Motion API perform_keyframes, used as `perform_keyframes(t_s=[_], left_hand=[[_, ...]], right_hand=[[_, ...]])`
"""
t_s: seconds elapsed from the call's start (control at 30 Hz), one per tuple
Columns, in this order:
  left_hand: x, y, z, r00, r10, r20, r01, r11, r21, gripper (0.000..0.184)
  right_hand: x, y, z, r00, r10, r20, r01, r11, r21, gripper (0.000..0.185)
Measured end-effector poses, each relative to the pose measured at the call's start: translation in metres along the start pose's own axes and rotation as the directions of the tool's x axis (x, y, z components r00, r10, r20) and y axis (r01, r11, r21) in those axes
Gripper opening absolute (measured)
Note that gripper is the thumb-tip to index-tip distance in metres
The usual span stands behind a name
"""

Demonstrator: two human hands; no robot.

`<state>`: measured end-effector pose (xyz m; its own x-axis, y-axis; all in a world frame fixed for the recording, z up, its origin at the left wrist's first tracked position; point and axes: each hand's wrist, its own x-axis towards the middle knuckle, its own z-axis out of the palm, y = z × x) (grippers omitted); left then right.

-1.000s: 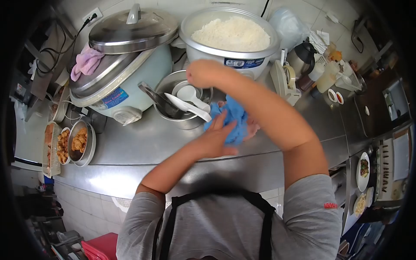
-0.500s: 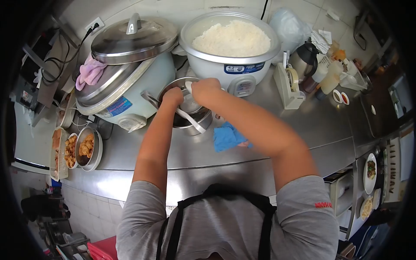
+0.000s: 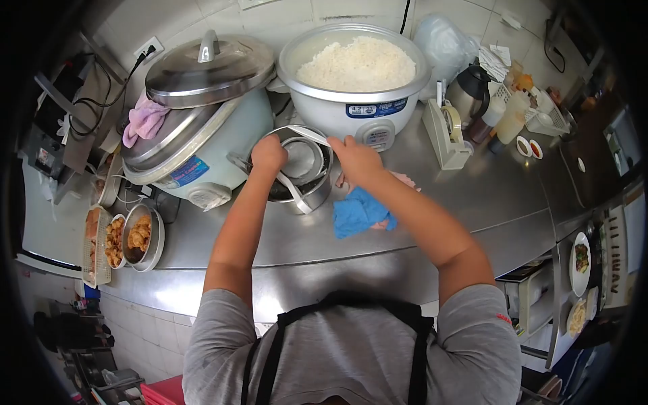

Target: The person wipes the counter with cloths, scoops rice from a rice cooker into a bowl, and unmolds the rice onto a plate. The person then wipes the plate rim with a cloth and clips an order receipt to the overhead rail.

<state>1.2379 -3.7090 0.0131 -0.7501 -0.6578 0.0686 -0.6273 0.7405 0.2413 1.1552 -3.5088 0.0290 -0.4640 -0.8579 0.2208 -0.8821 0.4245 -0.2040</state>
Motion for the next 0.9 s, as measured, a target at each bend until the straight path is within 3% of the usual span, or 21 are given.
perform_keyframes(t_s=[0.07, 0.17, 0.27, 0.37, 0.4, 0.47, 0.5, 0.57, 0.63, 0.67, 0.77, 0.87, 0.9], left_hand=[[-0.002, -0.006, 0.0, 0.998, -0.025, -0.052, 0.019, 0.993, -0.121, 0.014], [0.002, -0.018, -0.003, 0.994, -0.07, 0.08, 0.097, 0.903, -0.418, 0.02], [-0.013, -0.008, -0.002, 0.975, -0.119, -0.187, -0.026, 0.775, -0.631, 0.034], [-0.034, 0.004, -0.019, 0.879, 0.022, -0.477, -0.313, 0.781, -0.541, 0.053], [-0.04, 0.006, -0.022, 0.789, 0.107, -0.605, -0.427, 0.803, -0.416, 0.054], [-0.041, 0.0, -0.017, 0.797, 0.276, -0.537, -0.444, 0.87, -0.213, 0.056], [-0.042, -0.004, -0.014, 0.799, 0.351, -0.488, -0.455, 0.884, -0.107, 0.057], [-0.04, -0.011, -0.011, 0.722, 0.293, -0.627, -0.474, 0.869, -0.14, 0.058], [-0.043, -0.013, -0.013, 0.615, 0.193, -0.765, -0.461, 0.875, -0.15, 0.058], [-0.045, -0.015, -0.012, 0.652, 0.206, -0.73, -0.453, 0.878, -0.157, 0.057], [-0.058, -0.007, -0.026, 0.753, 0.103, -0.649, -0.378, 0.876, -0.299, 0.056], [-0.048, -0.009, -0.021, 0.715, -0.125, -0.688, -0.41, 0.722, -0.557, 0.054], [-0.046, -0.009, -0.024, 0.726, -0.129, -0.675, -0.391, 0.73, -0.56, 0.053]], right_hand=[[-0.002, -0.004, -0.005, 0.996, 0.088, 0.01, -0.089, 0.995, 0.052, 0.061], [-0.007, -0.007, -0.003, 0.97, 0.107, -0.217, -0.069, 0.982, 0.177, 0.062], [-0.014, -0.005, 0.023, 0.989, 0.142, -0.035, -0.139, 0.986, 0.096, 0.061], [-0.016, -0.019, -0.002, 0.982, 0.181, -0.054, -0.168, 0.968, 0.187, 0.058], [-0.015, -0.019, -0.003, 0.976, 0.194, -0.097, -0.17, 0.962, 0.214, 0.059], [-0.016, -0.02, 0.004, 0.959, 0.226, -0.168, -0.175, 0.946, 0.271, 0.061], [-0.02, -0.019, 0.01, 0.967, 0.237, -0.088, -0.207, 0.943, 0.261, 0.061], [-0.019, -0.013, 0.016, 0.967, 0.252, 0.05, -0.256, 0.939, 0.231, 0.061], [-0.02, -0.02, 0.003, 0.947, 0.275, -0.166, -0.211, 0.922, 0.324, 0.06], [-0.023, -0.023, 0.0, 0.92, 0.292, -0.26, -0.186, 0.912, 0.367, 0.06], [-0.032, -0.015, 0.013, 0.97, 0.168, -0.178, -0.131, 0.971, 0.2, 0.056], [-0.032, 0.0, 0.023, 0.986, 0.112, -0.123, -0.09, 0.981, 0.172, 0.059], [-0.03, -0.003, 0.015, 0.977, 0.121, -0.175, -0.094, 0.984, 0.151, 0.058]])
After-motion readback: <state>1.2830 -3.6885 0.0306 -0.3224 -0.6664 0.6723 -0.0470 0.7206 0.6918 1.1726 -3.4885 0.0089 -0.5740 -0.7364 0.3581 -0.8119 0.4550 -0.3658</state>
